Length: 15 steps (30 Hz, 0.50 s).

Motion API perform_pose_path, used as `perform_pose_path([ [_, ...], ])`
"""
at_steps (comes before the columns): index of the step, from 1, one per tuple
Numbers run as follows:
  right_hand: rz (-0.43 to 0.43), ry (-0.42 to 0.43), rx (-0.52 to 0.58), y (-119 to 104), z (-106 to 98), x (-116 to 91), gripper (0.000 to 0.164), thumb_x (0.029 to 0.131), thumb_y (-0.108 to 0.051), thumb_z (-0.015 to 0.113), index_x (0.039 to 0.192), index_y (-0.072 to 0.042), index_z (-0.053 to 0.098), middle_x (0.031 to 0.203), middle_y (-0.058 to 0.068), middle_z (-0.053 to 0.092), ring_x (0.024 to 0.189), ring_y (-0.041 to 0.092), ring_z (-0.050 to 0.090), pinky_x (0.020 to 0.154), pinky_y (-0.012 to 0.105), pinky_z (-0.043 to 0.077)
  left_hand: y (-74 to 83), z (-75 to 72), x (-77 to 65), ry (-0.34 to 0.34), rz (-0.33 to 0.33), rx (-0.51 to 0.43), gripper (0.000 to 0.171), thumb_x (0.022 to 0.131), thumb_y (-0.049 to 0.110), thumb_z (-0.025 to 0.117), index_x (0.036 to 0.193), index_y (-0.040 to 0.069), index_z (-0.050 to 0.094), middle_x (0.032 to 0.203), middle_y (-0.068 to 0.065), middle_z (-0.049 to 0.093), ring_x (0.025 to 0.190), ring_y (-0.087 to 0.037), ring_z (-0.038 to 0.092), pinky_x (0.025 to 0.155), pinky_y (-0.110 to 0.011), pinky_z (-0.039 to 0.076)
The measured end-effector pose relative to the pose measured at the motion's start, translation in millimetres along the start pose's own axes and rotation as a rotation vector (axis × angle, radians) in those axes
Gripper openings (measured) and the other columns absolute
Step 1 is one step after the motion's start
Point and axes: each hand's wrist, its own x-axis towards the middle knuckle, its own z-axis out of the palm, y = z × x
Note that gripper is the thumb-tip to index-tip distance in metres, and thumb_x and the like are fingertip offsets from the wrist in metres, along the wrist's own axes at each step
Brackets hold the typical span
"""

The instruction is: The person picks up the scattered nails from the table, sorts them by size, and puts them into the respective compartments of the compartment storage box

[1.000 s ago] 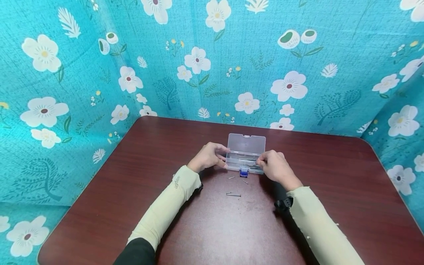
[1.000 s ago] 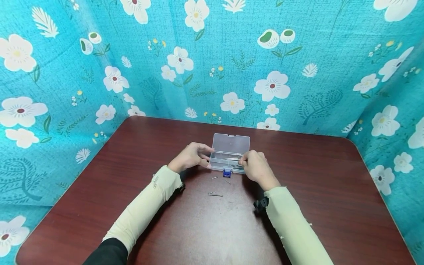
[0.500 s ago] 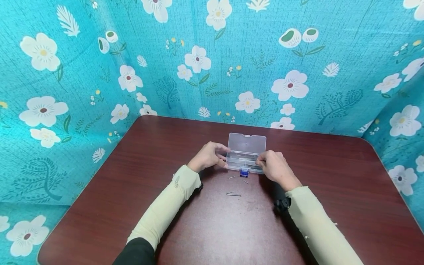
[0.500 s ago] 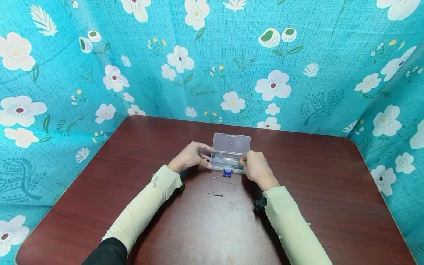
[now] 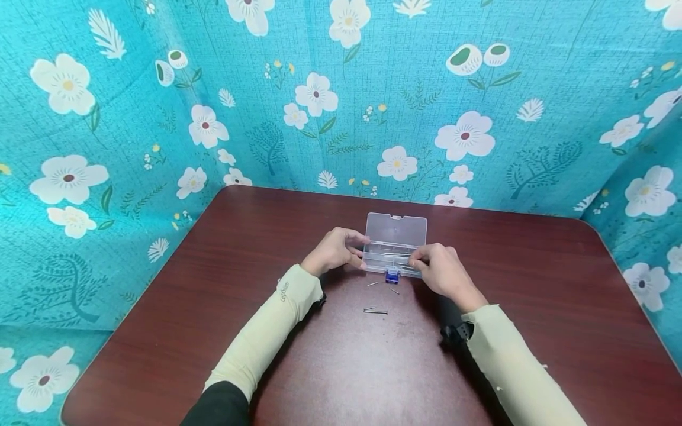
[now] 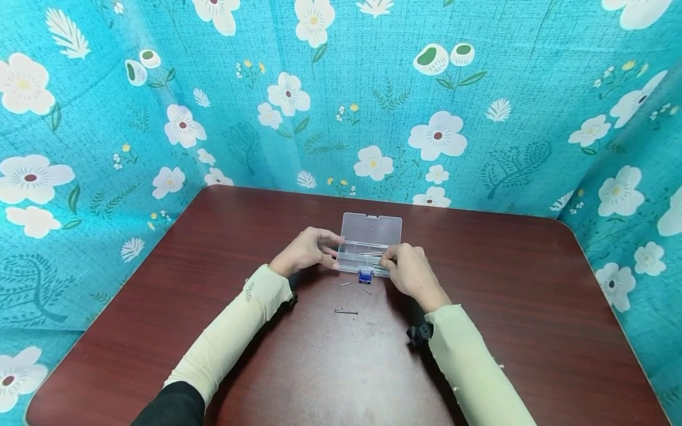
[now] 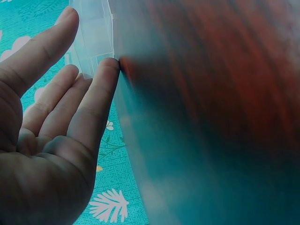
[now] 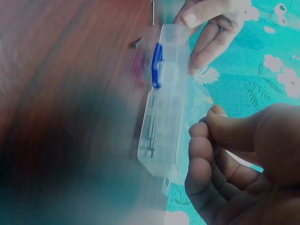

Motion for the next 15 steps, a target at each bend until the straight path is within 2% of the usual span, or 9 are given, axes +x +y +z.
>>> perform_pose_path([
  [10, -0.075, -0.051, 0.042, -13, 8, -15, 0.011, 0.092, -0.008, 0.073, 0.082, -0.010, 0.076, 0.074, -0.001, 0.068, 0.063, 0.013, 0.052, 0.060, 0.033, 0.044, 2.1, 0.6, -0.5, 0.017, -0.001, 0.008, 0.060, 0.067, -0.008, 0.090, 0.123, 0.004, 0.071, 0.129, -0.008, 0.067, 0.094, -0.019, 0.073, 0.076, -0.031, 0.058],
  [15, -0.092, -0.084, 0.048, -19, 14, -22, 0.010, 0.092, -0.009, 0.074, 0.082, -0.012, 0.076, 0.074, -0.006, 0.068, 0.063, 0.011, 0.053, 0.060, 0.032, 0.046, 1.8, 1.3, -1.0, 0.015, -0.001, 0.005, 0.061, 0.067, -0.008, 0.090, 0.123, 0.004, 0.071, 0.129, -0.009, 0.067, 0.095, -0.019, 0.073, 0.077, -0.031, 0.058],
])
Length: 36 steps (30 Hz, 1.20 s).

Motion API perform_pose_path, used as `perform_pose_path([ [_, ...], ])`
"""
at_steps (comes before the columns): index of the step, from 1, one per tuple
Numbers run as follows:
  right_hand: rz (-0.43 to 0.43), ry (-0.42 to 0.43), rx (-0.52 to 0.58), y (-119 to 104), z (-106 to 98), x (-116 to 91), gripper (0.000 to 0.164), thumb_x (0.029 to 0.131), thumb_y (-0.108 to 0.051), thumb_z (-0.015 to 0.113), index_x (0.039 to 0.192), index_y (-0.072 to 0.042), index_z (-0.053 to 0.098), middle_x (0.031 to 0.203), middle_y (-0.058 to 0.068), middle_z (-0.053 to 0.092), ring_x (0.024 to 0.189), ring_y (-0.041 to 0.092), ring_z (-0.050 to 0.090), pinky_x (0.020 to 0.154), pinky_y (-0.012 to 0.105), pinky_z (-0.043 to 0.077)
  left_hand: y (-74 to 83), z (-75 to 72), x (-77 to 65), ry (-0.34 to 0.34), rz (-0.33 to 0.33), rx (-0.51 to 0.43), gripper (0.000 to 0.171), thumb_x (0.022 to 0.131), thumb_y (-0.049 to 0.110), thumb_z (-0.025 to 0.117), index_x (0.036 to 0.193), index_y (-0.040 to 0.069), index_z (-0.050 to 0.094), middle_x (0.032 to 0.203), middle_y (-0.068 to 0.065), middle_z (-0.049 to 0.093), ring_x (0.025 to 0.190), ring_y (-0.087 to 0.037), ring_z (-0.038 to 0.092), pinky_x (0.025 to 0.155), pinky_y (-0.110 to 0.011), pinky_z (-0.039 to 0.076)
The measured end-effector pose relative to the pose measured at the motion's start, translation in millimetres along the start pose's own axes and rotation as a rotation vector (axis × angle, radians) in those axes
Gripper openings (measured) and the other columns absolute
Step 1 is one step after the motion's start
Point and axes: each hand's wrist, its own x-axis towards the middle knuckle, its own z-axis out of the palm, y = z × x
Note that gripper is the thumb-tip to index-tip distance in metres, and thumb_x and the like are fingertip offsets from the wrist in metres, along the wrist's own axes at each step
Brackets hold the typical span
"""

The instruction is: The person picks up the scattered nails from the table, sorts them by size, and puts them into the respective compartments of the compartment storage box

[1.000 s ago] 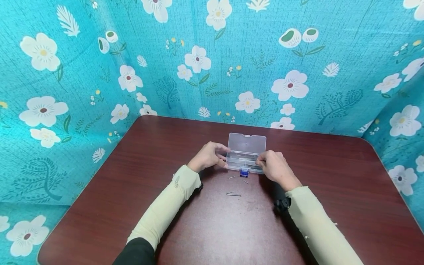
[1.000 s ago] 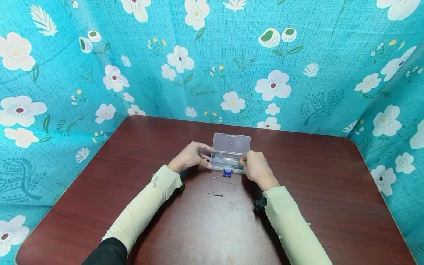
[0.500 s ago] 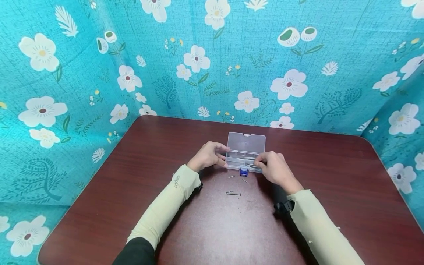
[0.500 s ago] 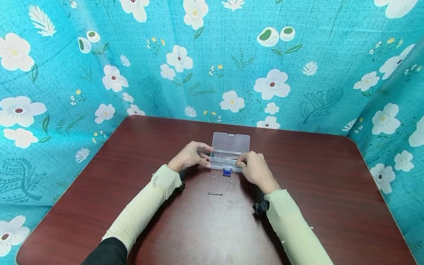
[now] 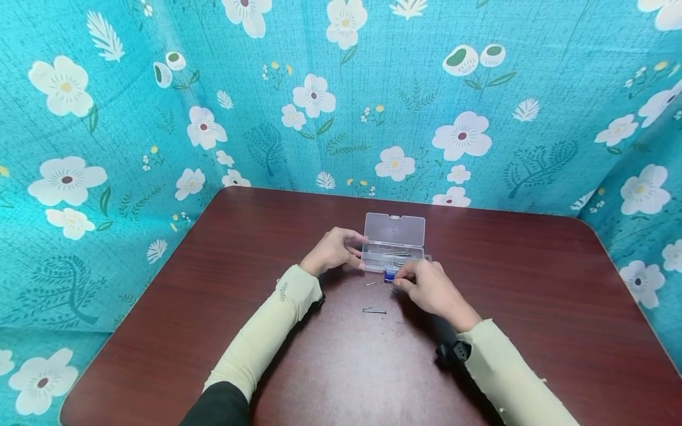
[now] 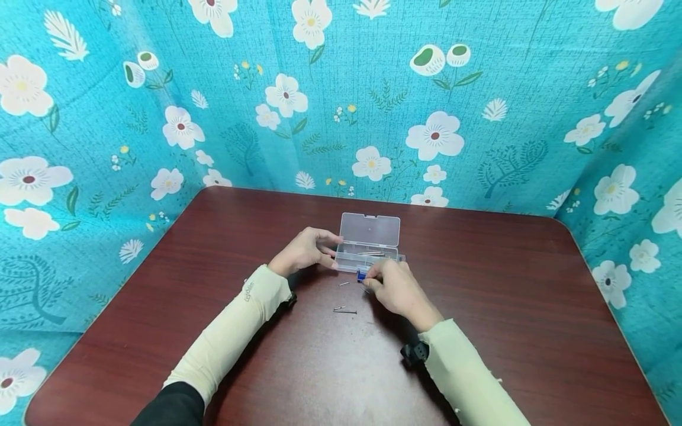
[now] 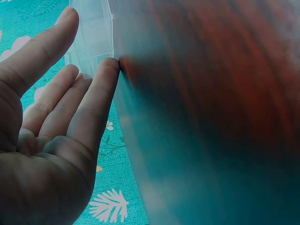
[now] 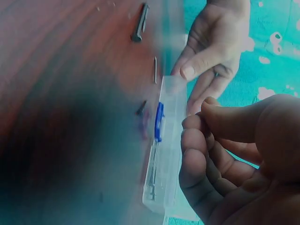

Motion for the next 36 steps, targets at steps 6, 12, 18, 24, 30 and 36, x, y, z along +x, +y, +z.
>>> perform_pose_path([
  [6, -0.015, -0.024, -0.001, -5, 8, -5, 0.008, 0.092, -0.009, 0.074, 0.085, -0.013, 0.077, 0.077, -0.010, 0.069, 0.068, 0.007, 0.057, 0.063, 0.032, 0.049, 0.3, 0.1, -0.2, -0.008, 0.007, -0.003, 0.061, 0.067, -0.010, 0.089, 0.124, 0.003, 0.071, 0.129, -0.010, 0.067, 0.096, -0.021, 0.073, 0.077, -0.031, 0.058],
  [12, -0.068, -0.039, -0.016, -13, 23, -12, 0.010, 0.089, -0.010, 0.076, 0.082, -0.017, 0.075, 0.076, -0.014, 0.068, 0.073, 0.004, 0.062, 0.067, 0.030, 0.052, 1.0, -0.3, -0.3, -0.013, 0.006, -0.008, 0.060, 0.068, -0.010, 0.088, 0.124, 0.004, 0.071, 0.130, -0.009, 0.066, 0.097, -0.022, 0.072, 0.077, -0.031, 0.058],
  [18, -0.092, -0.065, -0.006, -20, 30, -17, 0.010, 0.086, -0.010, 0.078, 0.080, -0.016, 0.074, 0.072, -0.014, 0.068, 0.071, 0.002, 0.061, 0.066, 0.030, 0.052, 1.4, -0.1, -0.6, -0.012, 0.008, -0.018, 0.060, 0.068, -0.011, 0.088, 0.124, 0.003, 0.070, 0.130, -0.011, 0.066, 0.098, -0.023, 0.072, 0.076, -0.032, 0.059],
  [24, -0.089, -0.088, -0.008, -21, 32, -18, 0.010, 0.084, -0.010, 0.081, 0.080, -0.016, 0.074, 0.071, -0.013, 0.068, 0.068, 0.001, 0.060, 0.065, 0.029, 0.052, -0.2, -0.1, -0.6, -0.006, 0.008, -0.019, 0.060, 0.067, -0.010, 0.088, 0.123, 0.003, 0.071, 0.129, -0.009, 0.066, 0.097, -0.023, 0.072, 0.076, -0.032, 0.058],
  [30, -0.075, -0.142, -0.004, -19, 36, -18, 0.013, 0.081, -0.011, 0.083, 0.076, -0.015, 0.072, 0.065, -0.014, 0.066, 0.062, -0.002, 0.058, 0.060, 0.027, 0.049, -0.3, 0.5, -1.2, -0.006, -0.001, -0.013, 0.061, 0.067, -0.010, 0.089, 0.124, 0.002, 0.070, 0.129, -0.010, 0.066, 0.095, -0.020, 0.073, 0.076, -0.032, 0.058],
  [36, -0.087, -0.120, -0.042, -18, 38, -18, 0.018, 0.079, -0.006, 0.083, 0.072, -0.016, 0.070, 0.061, -0.014, 0.062, 0.058, -0.001, 0.055, 0.057, 0.028, 0.048, 1.2, 1.1, -1.8, 0.000, -0.010, -0.014, 0.061, 0.067, -0.011, 0.089, 0.123, 0.002, 0.071, 0.128, -0.009, 0.067, 0.095, -0.021, 0.073, 0.076, -0.032, 0.058],
])
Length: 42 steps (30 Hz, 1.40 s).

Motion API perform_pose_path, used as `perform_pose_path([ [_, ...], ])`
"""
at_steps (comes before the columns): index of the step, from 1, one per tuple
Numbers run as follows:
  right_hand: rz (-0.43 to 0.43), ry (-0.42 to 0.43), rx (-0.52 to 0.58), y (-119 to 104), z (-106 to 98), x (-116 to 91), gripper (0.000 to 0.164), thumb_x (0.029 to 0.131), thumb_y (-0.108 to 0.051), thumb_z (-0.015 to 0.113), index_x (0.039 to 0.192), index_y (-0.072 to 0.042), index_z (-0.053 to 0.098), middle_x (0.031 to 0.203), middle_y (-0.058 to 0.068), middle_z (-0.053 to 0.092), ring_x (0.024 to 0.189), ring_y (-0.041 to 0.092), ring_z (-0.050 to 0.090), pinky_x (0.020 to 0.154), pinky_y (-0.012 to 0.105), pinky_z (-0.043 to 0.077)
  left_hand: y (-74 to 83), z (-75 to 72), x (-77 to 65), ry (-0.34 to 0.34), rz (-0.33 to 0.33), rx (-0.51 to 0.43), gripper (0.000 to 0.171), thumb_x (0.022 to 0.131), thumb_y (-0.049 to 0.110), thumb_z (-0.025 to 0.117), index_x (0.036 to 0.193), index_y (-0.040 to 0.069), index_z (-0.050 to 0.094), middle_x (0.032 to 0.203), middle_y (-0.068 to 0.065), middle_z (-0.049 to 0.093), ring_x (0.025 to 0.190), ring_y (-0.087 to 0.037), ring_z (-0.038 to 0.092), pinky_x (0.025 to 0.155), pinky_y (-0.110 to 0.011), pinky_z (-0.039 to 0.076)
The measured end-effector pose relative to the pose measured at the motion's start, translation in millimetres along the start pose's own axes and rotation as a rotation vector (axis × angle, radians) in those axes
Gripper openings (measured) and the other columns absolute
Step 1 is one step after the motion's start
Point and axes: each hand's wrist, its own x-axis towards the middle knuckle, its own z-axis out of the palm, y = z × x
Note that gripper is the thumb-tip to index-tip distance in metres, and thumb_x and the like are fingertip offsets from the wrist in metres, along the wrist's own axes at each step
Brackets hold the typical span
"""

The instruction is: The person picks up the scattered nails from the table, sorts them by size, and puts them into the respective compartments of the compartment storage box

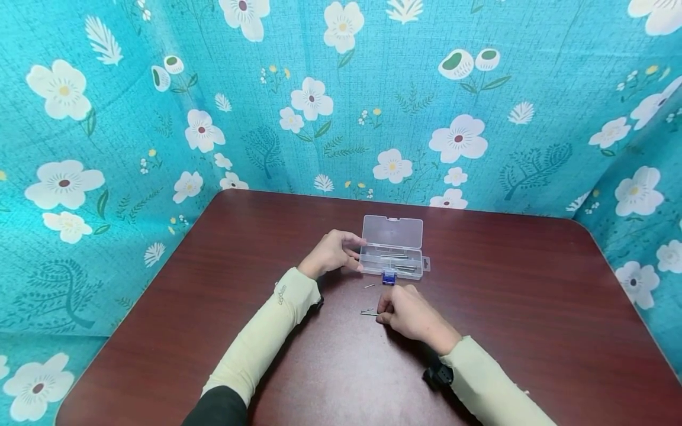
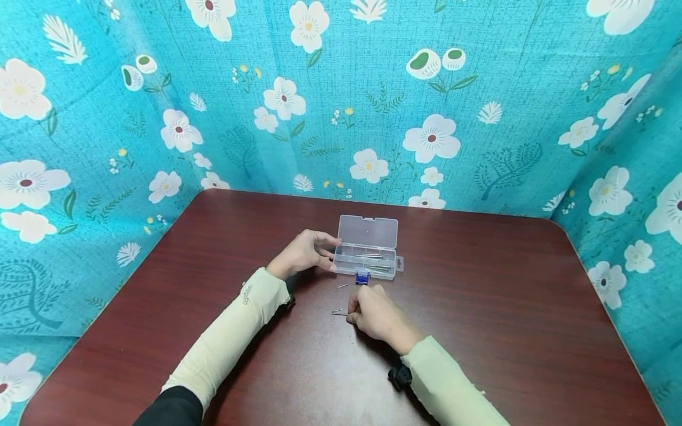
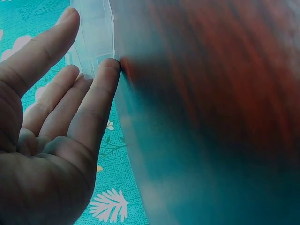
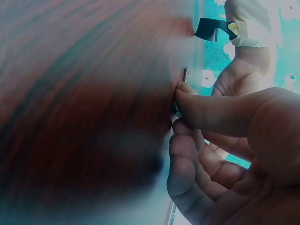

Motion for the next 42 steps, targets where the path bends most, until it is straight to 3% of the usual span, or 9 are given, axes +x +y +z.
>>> perform_pose_path([
  [11, -0.049, -0.059, -0.088, -3, -1, -1, 0.023, 0.086, 0.001, 0.069, 0.073, -0.016, 0.061, 0.068, -0.011, 0.056, 0.062, 0.006, 0.053, 0.059, 0.029, 0.049, -4.5, -0.5, -1.1, 0.011, 0.025, 0.025, 0.062, 0.066, -0.008, 0.090, 0.123, 0.003, 0.071, 0.128, -0.006, 0.067, 0.096, -0.020, 0.073, 0.075, -0.031, 0.058],
  [19, -0.043, 0.030, -0.019, -2, -18, 2, 0.022, 0.090, -0.001, 0.072, 0.075, -0.016, 0.063, 0.071, -0.010, 0.058, 0.064, 0.005, 0.051, 0.063, 0.028, 0.048, -5.4, -1.7, 0.6, 0.004, 0.030, -0.009, 0.060, 0.066, -0.011, 0.088, 0.123, 0.000, 0.070, 0.129, -0.007, 0.067, 0.097, -0.023, 0.072, 0.076, -0.032, 0.058],
  [30, 0.035, 0.137, 0.064, 10, -35, 8, 0.014, 0.095, -0.002, 0.068, 0.086, -0.007, 0.076, 0.075, -0.003, 0.065, 0.066, 0.011, 0.052, 0.063, 0.031, 0.047, -4.2, -0.6, 1.6, 0.019, 0.038, 0.006, 0.061, 0.064, -0.010, 0.090, 0.121, 0.000, 0.071, 0.127, -0.006, 0.068, 0.095, -0.023, 0.073, 0.077, -0.032, 0.058],
  [36, 0.126, 0.176, 0.073, 20, -41, 11, 0.013, 0.097, -0.006, 0.067, 0.087, -0.007, 0.075, 0.073, 0.002, 0.063, 0.063, 0.015, 0.049, 0.061, 0.033, 0.045, -3.9, 0.4, 1.2, 0.029, 0.034, 0.043, 0.061, 0.064, -0.008, 0.091, 0.121, 0.002, 0.071, 0.126, -0.005, 0.069, 0.091, -0.018, 0.073, 0.076, -0.031, 0.058],
  [42, 0.162, 0.202, 0.087, 30, -47, 13, 0.013, 0.099, -0.005, 0.064, 0.092, -0.004, 0.075, 0.076, 0.005, 0.066, 0.064, 0.016, 0.050, 0.064, 0.035, 0.045, -3.8, 1.1, 2.1, 0.019, 0.033, 0.041, 0.061, 0.064, -0.008, 0.091, 0.120, 0.002, 0.072, 0.125, -0.005, 0.069, 0.091, -0.018, 0.073, 0.074, -0.031, 0.058],
])
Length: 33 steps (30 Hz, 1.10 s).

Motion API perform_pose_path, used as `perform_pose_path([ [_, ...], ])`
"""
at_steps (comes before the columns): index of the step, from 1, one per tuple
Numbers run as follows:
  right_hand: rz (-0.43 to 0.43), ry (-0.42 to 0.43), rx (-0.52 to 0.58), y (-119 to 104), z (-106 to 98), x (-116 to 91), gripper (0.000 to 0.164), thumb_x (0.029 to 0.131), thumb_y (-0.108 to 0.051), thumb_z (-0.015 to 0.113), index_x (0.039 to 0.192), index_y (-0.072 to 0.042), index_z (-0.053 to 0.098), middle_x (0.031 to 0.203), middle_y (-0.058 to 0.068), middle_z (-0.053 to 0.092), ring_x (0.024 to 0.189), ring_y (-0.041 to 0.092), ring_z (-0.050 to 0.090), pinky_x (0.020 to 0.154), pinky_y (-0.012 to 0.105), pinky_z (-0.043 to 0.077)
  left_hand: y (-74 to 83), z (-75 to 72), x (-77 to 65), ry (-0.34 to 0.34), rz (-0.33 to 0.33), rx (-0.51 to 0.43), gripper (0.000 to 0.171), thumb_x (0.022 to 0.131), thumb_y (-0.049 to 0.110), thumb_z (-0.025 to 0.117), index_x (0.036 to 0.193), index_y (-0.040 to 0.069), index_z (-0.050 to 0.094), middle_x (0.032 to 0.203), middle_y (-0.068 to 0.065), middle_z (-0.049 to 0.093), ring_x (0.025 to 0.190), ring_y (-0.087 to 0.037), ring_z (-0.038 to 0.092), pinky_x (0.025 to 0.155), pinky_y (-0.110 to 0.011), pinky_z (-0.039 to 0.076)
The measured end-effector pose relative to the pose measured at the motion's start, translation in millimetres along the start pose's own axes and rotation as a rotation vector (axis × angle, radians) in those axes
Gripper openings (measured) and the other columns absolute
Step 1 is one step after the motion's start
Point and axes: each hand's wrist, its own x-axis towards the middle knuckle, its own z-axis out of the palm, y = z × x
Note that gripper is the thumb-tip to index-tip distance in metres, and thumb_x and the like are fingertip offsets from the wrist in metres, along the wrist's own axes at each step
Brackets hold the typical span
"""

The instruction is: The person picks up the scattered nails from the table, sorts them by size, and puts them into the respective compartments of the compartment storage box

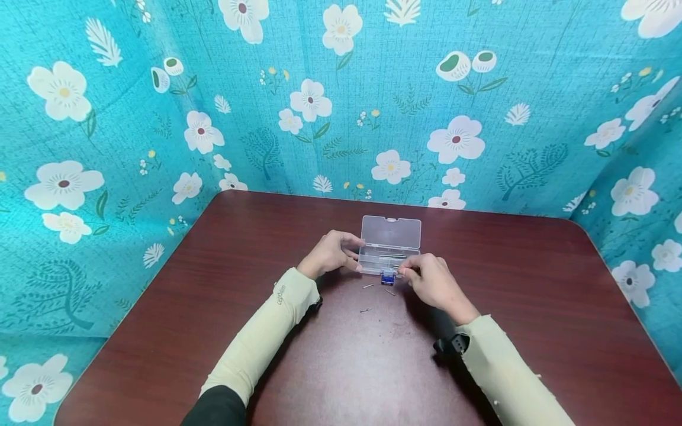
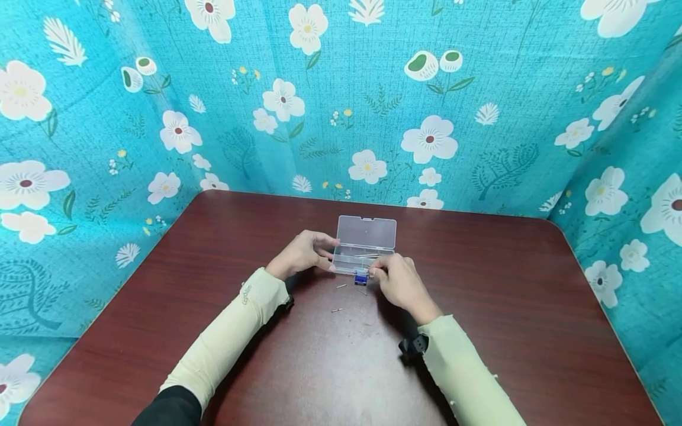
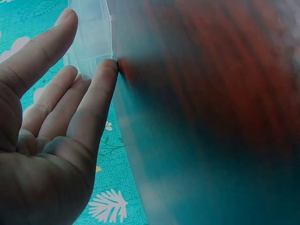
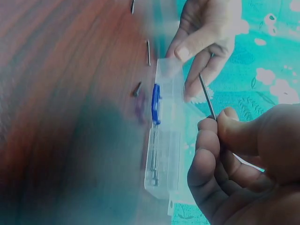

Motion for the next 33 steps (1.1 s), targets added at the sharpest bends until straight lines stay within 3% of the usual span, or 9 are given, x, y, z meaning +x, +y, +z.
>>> perform_pose_path([
  [7, 0.008, 0.046, -0.032, 9, -4, 10, 0.012, 0.098, -0.003, 0.064, 0.096, -0.001, 0.076, 0.074, 0.004, 0.062, 0.064, 0.018, 0.050, 0.060, 0.034, 0.045, -0.7, -0.3, 0.2, -0.001, -0.006, -0.003, 0.060, 0.064, -0.008, 0.091, 0.120, 0.003, 0.072, 0.125, -0.006, 0.069, 0.090, -0.017, 0.073, 0.075, -0.031, 0.058],
  [21, 0.055, 0.060, -0.074, 17, -9, 24, 0.015, 0.100, -0.006, 0.062, 0.100, 0.000, 0.076, 0.081, 0.009, 0.064, 0.066, 0.021, 0.051, 0.055, 0.033, 0.044, 2.0, -1.8, -0.6, -0.005, -0.016, -0.012, 0.059, 0.067, -0.009, 0.089, 0.122, 0.004, 0.071, 0.127, -0.009, 0.067, 0.094, -0.018, 0.073, 0.076, -0.031, 0.058],
  [33, 0.063, 0.017, -0.150, 19, -9, 28, 0.014, 0.099, -0.004, 0.062, 0.095, 0.000, 0.074, 0.079, 0.008, 0.062, 0.067, 0.022, 0.053, 0.060, 0.033, 0.046, 1.2, -1.8, -0.3, -0.006, -0.024, -0.012, 0.059, 0.066, -0.008, 0.090, 0.120, 0.005, 0.073, 0.125, -0.008, 0.068, 0.094, -0.020, 0.073, 0.076, -0.031, 0.058],
])
